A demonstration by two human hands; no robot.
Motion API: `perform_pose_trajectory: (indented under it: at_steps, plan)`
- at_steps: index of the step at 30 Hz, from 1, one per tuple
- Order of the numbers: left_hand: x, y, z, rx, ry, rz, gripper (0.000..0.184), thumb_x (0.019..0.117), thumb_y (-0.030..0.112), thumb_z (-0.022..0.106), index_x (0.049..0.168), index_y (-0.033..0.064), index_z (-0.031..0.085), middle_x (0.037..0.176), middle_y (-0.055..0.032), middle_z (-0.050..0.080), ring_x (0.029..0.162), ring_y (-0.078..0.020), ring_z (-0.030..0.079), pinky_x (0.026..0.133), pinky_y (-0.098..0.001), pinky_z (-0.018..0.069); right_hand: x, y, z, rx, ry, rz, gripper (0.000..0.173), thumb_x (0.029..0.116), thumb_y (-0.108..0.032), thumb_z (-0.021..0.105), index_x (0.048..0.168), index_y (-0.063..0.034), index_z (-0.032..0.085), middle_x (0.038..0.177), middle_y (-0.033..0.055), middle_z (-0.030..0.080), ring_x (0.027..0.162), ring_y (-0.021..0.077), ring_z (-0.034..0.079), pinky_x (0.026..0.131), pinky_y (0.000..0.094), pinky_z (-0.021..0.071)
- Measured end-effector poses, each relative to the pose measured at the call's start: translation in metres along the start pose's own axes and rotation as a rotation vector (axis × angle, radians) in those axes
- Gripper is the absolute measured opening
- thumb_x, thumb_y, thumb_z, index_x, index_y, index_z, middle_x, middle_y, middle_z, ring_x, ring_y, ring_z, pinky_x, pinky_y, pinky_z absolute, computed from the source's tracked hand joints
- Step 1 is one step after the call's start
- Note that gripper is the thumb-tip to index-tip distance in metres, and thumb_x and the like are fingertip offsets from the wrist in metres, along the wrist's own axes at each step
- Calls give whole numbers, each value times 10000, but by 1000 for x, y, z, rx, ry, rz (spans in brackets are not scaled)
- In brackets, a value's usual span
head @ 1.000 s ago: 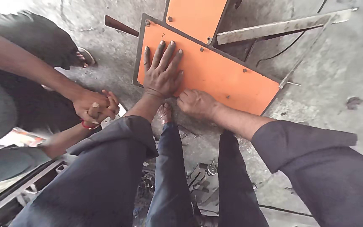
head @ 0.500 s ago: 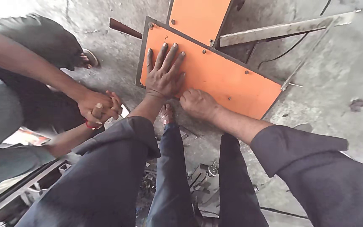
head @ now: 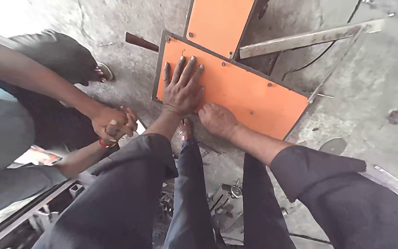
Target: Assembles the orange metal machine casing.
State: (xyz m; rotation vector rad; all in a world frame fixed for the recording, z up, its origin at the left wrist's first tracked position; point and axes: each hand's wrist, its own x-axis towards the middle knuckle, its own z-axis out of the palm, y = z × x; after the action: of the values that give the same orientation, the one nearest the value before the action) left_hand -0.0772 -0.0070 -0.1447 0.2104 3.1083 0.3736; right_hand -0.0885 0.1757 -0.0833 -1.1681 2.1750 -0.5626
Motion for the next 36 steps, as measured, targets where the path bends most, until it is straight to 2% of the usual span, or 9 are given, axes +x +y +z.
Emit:
perform_pose_trajectory:
  at_steps: [2, 6, 9, 12, 15, 19, 23, 29, 36]
  plan:
    - [-1, 1, -1, 0, -22, -6, 531, 1045, 461, 427, 1545, 286, 474, 1648, -13, 392, 1542, -293, 313, 1228, -641, 170, -3, 1, 2, -11, 3, -47, 137, 974, -7, 557, 944, 48, 679, 937, 209, 686, 926, 363, 708, 788, 449, 602]
    - [0, 3, -2, 13, -8, -3, 527, 1042, 456, 438, 1538, 281, 483, 1636, -20, 412, 1530, -299, 337, 1223, -634, 190, -6, 9, 12, -50, 104, -180, 112, 942, -24, 616, 875, 26, 690, 861, 189, 668, 825, 345, 698, 698, 434, 598]
    - [-1, 3, -3, 21, -5, 3, 538, 1039, 468, 448, 1541, 279, 482, 1632, -28, 418, 1528, -291, 342, 1230, -626, 190, -8, 4, 8, -59, 72, -124, 141, 961, -64, 619, 888, 23, 702, 870, 179, 671, 839, 326, 699, 695, 420, 599]
    - [0, 2, -2, 38, -4, -1, 537, 1037, 476, 445, 1541, 293, 483, 1635, -12, 414, 1535, -279, 329, 1235, -619, 180, -7, 0, 5, -34, 38, -55, 168, 983, -44, 574, 905, 35, 700, 896, 187, 676, 876, 337, 704, 724, 429, 605]
    - [0, 2, -1, 28, -17, -12, 533, 1035, 461, 447, 1541, 299, 485, 1646, -1, 396, 1547, -276, 306, 1239, -626, 174, -8, -1, 4, -51, 31, -70, 173, 978, -21, 555, 908, 40, 701, 896, 193, 679, 874, 343, 702, 728, 428, 602]
    - [-2, 3, -1, 37, -30, -12, 538, 1043, 459, 427, 1556, 303, 463, 1655, 7, 379, 1553, -262, 292, 1243, -613, 164, -7, -2, 6, -33, 71, -32, 146, 961, -36, 589, 889, 35, 694, 876, 189, 675, 856, 344, 703, 705, 433, 602]
    - [0, 3, 0, 46, 17, -3, 526, 1032, 456, 463, 1531, 295, 502, 1633, 16, 417, 1540, -252, 322, 1245, -589, 180, -5, -2, 2, -52, 48, 2, 120, 951, -33, 620, 904, 52, 689, 874, 201, 675, 872, 356, 710, 723, 447, 606]
    - [0, 3, -1, 25, 20, -5, 521, 1028, 440, 471, 1525, 289, 512, 1626, 3, 429, 1537, -264, 329, 1241, -601, 188, -10, 4, 7, -91, 116, -71, 96, 937, -25, 634, 889, 41, 685, 863, 188, 678, 847, 342, 715, 713, 431, 612]
    - [0, 3, -1, 39, 29, 0, 516, 1033, 441, 461, 1523, 287, 511, 1623, -12, 433, 1529, -278, 344, 1232, -606, 200, -9, 5, 12, -62, 146, -59, 117, 946, -37, 621, 884, 43, 680, 844, 197, 666, 824, 357, 707, 684, 447, 603]
